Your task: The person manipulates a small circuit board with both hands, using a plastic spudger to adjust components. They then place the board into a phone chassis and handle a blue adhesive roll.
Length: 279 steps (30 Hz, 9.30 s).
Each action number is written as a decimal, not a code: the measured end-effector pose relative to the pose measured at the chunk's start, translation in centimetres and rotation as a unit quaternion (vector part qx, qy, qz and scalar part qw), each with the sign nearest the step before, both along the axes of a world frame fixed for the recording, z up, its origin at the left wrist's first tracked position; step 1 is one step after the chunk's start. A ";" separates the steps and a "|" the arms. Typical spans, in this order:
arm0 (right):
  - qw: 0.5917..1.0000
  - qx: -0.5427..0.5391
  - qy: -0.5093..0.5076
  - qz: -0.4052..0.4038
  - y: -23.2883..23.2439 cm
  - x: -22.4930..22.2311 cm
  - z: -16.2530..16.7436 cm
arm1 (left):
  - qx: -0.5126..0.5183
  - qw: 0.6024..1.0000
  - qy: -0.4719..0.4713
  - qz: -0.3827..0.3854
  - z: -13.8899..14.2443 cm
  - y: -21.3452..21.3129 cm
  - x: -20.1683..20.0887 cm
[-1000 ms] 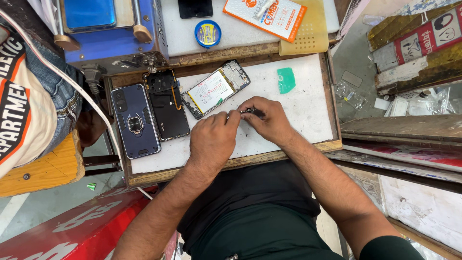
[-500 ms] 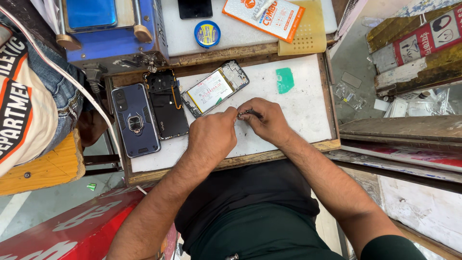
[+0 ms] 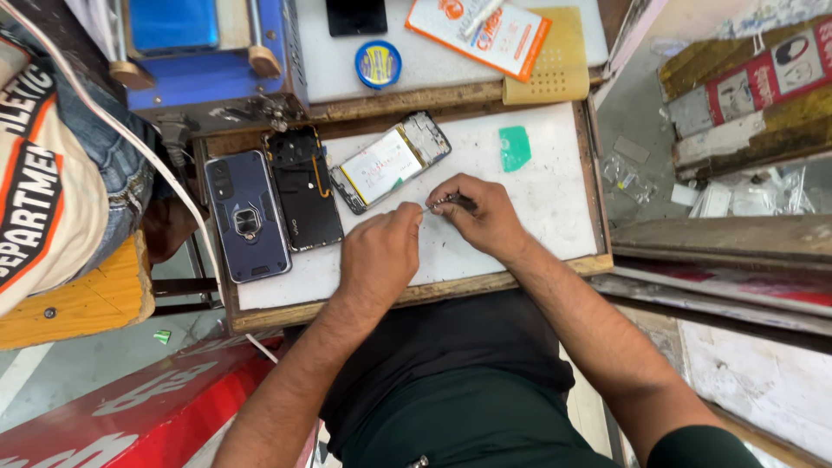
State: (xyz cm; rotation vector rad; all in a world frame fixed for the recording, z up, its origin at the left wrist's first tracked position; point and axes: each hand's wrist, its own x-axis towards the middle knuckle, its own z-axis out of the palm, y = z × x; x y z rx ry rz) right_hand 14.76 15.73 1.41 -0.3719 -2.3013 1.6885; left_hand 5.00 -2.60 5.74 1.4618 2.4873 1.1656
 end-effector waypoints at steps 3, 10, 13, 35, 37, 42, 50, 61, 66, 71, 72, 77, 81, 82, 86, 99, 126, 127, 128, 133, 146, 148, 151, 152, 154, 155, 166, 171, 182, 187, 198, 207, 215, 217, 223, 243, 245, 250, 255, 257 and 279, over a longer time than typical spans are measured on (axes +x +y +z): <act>1.000 0.011 0.019 0.005 0.1 0.0 0.1 | 0.038 0.998 0.052 0.005 -0.3 0.4 0.2; 1.000 0.005 0.005 -0.002 0.0 0.0 0.2 | 0.029 0.992 0.119 0.018 -1.2 0.8 0.5; 1.000 0.015 0.002 -0.003 0.1 0.0 0.1 | 0.034 0.991 0.131 0.022 -1.7 0.9 0.5; 0.999 0.030 -0.019 -0.001 0.0 -0.2 0.3 | -0.103 0.988 -0.113 -0.013 0.5 1.3 -1.5; 0.999 0.027 -0.021 -0.002 0.0 -0.2 0.4 | -0.103 0.988 -0.118 -0.005 0.5 1.3 -1.4; 1.000 0.021 -0.010 0.000 0.1 -0.2 0.7 | -0.025 0.999 -0.036 0.023 -0.3 1.0 -0.6; 1.000 0.018 -0.001 0.004 0.2 -0.2 0.6 | 0.025 0.998 0.062 0.021 -1.7 0.9 -0.3; 1.000 0.015 0.001 0.000 0.3 -0.1 0.2 | 0.024 0.995 0.096 0.030 -2.5 1.2 0.0; 1.000 0.005 0.002 0.003 0.4 -0.1 0.1 | 0.037 0.992 0.114 0.030 -2.7 1.4 0.1; 1.000 -0.001 -0.001 0.000 0.4 0.0 -0.1 | 0.023 0.998 0.057 0.019 -2.3 1.4 -0.1; 1.000 0.000 0.001 0.002 0.4 0.0 -0.1 | 0.025 0.999 0.032 0.015 -2.1 1.4 -0.2; 1.000 0.006 -0.029 -0.001 0.6 0.0 -0.2 | -0.081 0.985 -0.153 0.010 -0.9 1.8 -1.0; 1.000 -0.009 -0.010 0.004 0.6 -0.1 0.0 | -0.081 0.963 -0.256 -0.004 -0.5 1.9 -1.6; 1.000 -0.006 -0.020 -0.003 0.6 -0.2 0.1 | -0.068 0.961 -0.267 -0.006 -0.6 2.0 -1.7; 1.000 -0.015 0.020 -0.007 0.2 -0.4 0.9 | -0.028 0.968 -0.250 0.003 -1.1 2.2 -1.5; 0.977 0.186 0.098 -0.030 -1.2 -0.4 2.8 | -0.031 0.972 -0.233 0.013 -1.2 2.7 -1.5; 0.991 0.110 0.047 -0.057 -0.4 -0.4 0.7 | -0.063 0.992 -0.112 0.008 -2.1 3.6 -0.9; 0.991 0.108 0.052 -0.052 -0.3 -0.5 0.8 | -0.063 0.992 -0.107 0.013 -2.1 3.6 -0.9; 0.992 0.105 0.057 -0.048 -0.2 -0.5 0.8 | -0.063 0.992 -0.103 0.018 -2.2 3.5 -0.7; 0.994 0.091 0.034 -0.056 -0.1 -0.5 1.0 | 0.015 0.996 -0.077 0.050 -2.6 3.2 -0.1; 0.997 0.038 0.051 -0.037 0.3 -0.4 0.6 | -0.001 0.999 0.012 0.047 -2.2 3.3 -0.3; 0.998 0.037 0.045 -0.040 0.3 -0.3 0.5 | 0.004 0.998 0.031 0.047 -2.1 3.3 -0.2; 0.998 0.039 0.034 -0.048 0.4 -0.3 0.3 | 0.010 0.998 0.046 0.046 -2.0 3.4 -0.3; 0.998 0.035 0.035 -0.046 0.4 -0.3 0.3 | 0.007 0.998 0.046 0.045 -2.0 3.4 -0.3; 0.998 0.026 0.038 -0.042 0.4 -0.3 0.1 | 0.005 0.998 0.050 0.042 -1.9 3.5 -0.3; 0.998 0.021 0.038 -0.039 0.5 -0.3 0.0 | 0.004 0.998 0.052 0.040 -1.9 3.5 -0.3; 0.999 -0.009 0.029 -0.021 0.7 -0.3 -0.1 | -0.016 0.997 0.070 0.031 -1.8 3.9 -0.2; 0.999 -0.005 0.031 -0.017 0.6 -0.3 0.3 | -0.016 0.998 0.057 0.030 -1.8 3.8 -0.3; 1.000 0.006 0.016 -0.025 0.5 -0.2 0.2 | -0.025 0.997 0.070 0.008 -1.0 3.6 -0.9; 0.999 -0.020 0.042 -0.013 0.7 -0.3 0.2 | -0.005 0.998 0.064 0.007 -1.0 3.5 -1.0; 0.999 -0.021 0.043 -0.002 0.8 -0.3 0.3 | -0.010 0.997 0.073 0.011 -2.1 3.5 -0.8; 1.000 0.011 0.025 -0.014 0.4 -0.2 0.3 | -0.076 0.993 0.084 -0.020 -1.1 3.7 -1.7; 0.999 -0.015 0.033 -0.023 0.3 -0.5 0.2 | -0.012 0.999 0.038 -0.015 -1.3 3.3 -1.7; 0.999 -0.012 0.030 -0.026 0.3 -0.4 0.3 | -0.001 0.999 0.048 -0.009 -1.7 3.3 -1.5; 0.999 -0.021 0.028 -0.018 0.4 -0.4 0.4 | 0.003 0.998 0.058 -0.005 -2.2 3.2 -1.7; 0.999 0.024 0.013 -0.034 0.3 -0.5 0.9 | -0.023 0.996 0.085 -0.019 -1.8 3.4 -2.1; 0.999 0.028 0.013 -0.033 0.3 -0.5 0.9 | -0.025 0.996 0.086 -0.022 -1.6 3.4 -2.2; 1.000 -0.008 0.014 -0.022 0.2 -0.4 0.8 | -0.104 0.994 -0.013 -0.029 -0.8 3.6 -2.3; 0.999 -0.012 0.037 -0.016 0.2 -0.6 0.7 | -0.167 0.978 -0.124 -0.015 0.0 4.2 -3.0; 1.000 -0.003 0.025 -0.018 0.2 -0.6 0.6 | -0.168 0.969 -0.178 -0.023 0.2 4.3 -3.4; 0.999 0.023 0.011 -0.034 0.1 -0.5 0.6 | -0.146 0.866 -0.478 -0.018 -3.5 5.6 -4.4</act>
